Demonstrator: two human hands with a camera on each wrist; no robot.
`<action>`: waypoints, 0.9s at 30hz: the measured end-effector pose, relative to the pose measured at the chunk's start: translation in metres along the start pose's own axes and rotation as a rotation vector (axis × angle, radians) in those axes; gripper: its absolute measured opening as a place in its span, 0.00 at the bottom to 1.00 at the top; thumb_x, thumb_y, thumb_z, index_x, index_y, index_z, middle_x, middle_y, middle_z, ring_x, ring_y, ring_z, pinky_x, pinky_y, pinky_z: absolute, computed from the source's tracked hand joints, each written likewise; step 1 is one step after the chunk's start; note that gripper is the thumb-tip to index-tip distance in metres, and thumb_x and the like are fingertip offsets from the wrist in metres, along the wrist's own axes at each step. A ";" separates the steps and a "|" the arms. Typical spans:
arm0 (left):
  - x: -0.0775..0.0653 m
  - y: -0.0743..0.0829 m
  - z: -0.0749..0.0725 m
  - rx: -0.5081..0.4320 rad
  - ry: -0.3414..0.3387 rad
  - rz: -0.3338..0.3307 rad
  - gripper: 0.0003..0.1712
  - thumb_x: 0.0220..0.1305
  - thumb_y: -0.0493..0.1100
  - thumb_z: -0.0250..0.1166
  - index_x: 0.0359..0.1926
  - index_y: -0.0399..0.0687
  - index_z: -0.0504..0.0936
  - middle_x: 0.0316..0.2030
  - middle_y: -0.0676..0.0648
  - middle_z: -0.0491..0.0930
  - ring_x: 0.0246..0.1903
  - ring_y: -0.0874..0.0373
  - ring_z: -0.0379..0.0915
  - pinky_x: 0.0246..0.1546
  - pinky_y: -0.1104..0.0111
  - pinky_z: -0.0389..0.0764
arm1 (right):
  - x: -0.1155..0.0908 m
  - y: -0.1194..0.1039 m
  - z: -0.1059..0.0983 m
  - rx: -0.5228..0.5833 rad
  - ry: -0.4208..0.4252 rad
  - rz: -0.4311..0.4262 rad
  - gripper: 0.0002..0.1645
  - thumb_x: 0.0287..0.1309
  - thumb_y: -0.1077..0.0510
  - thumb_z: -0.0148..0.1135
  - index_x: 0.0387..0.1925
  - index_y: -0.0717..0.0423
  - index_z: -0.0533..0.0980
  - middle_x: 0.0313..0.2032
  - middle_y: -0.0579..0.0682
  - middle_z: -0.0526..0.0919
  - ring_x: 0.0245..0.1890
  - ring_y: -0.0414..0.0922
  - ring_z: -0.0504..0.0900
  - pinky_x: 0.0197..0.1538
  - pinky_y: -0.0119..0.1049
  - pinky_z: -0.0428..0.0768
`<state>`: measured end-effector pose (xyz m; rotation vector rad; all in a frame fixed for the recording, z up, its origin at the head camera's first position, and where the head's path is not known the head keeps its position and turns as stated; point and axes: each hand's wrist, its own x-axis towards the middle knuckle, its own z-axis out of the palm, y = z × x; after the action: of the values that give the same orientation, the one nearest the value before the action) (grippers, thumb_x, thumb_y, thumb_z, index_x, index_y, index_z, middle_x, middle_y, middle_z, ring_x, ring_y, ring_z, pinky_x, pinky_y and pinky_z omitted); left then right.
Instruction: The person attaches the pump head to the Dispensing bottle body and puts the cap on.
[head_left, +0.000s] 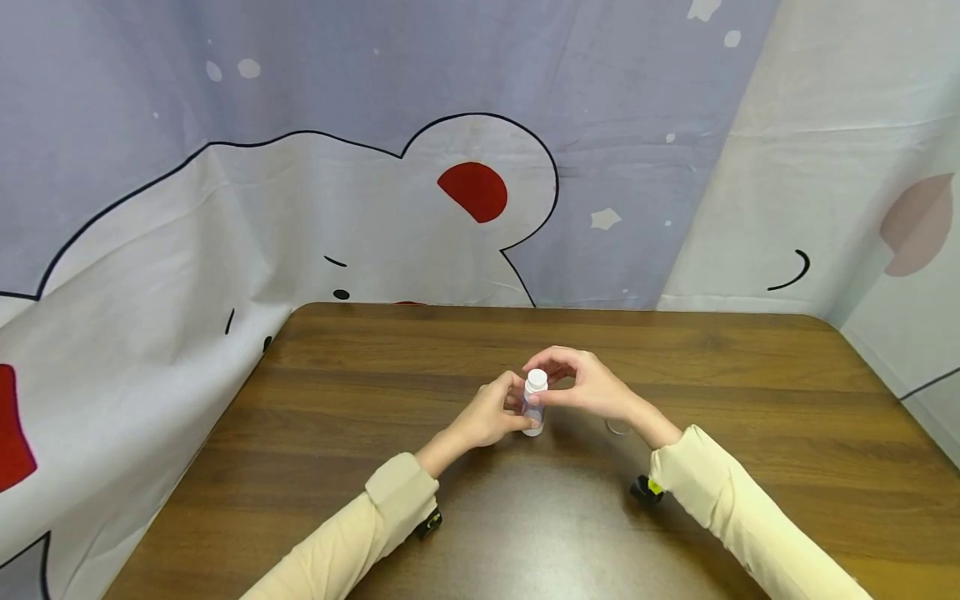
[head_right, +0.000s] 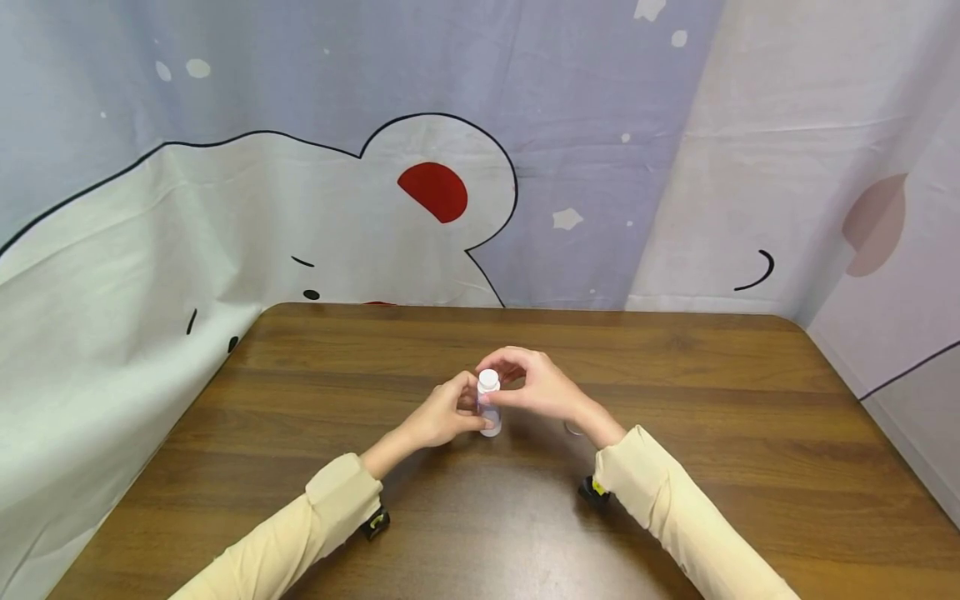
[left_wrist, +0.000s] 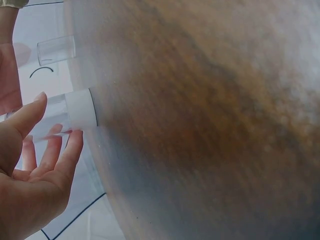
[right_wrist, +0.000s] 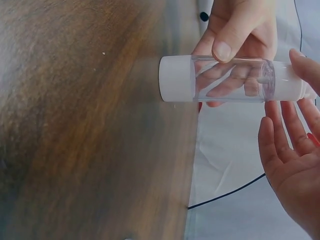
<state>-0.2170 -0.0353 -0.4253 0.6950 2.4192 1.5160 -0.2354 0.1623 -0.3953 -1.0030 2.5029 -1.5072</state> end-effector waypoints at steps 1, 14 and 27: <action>0.000 0.000 0.000 0.002 0.001 -0.002 0.22 0.55 0.31 0.70 0.47 0.34 0.69 0.48 0.35 0.80 0.49 0.44 0.80 0.44 0.67 0.84 | 0.000 0.000 0.000 -0.001 0.003 0.000 0.22 0.49 0.60 0.73 0.47 0.59 0.78 0.39 0.48 0.83 0.38 0.39 0.79 0.47 0.51 0.82; 0.003 -0.002 -0.001 0.031 0.001 -0.001 0.24 0.54 0.34 0.71 0.49 0.34 0.70 0.49 0.37 0.79 0.52 0.45 0.79 0.50 0.65 0.82 | 0.005 -0.001 0.010 -0.044 0.024 -0.060 0.17 0.51 0.59 0.72 0.45 0.53 0.80 0.43 0.49 0.85 0.40 0.37 0.78 0.46 0.30 0.79; 0.002 -0.003 -0.001 0.022 0.004 -0.012 0.30 0.54 0.34 0.72 0.55 0.33 0.68 0.54 0.37 0.77 0.53 0.46 0.78 0.49 0.67 0.83 | 0.008 -0.001 0.017 -0.015 0.037 -0.061 0.16 0.51 0.60 0.72 0.44 0.53 0.80 0.40 0.50 0.85 0.38 0.36 0.79 0.42 0.30 0.78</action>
<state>-0.2203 -0.0360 -0.4271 0.6808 2.4417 1.4895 -0.2350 0.1447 -0.4014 -1.0738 2.5349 -1.5389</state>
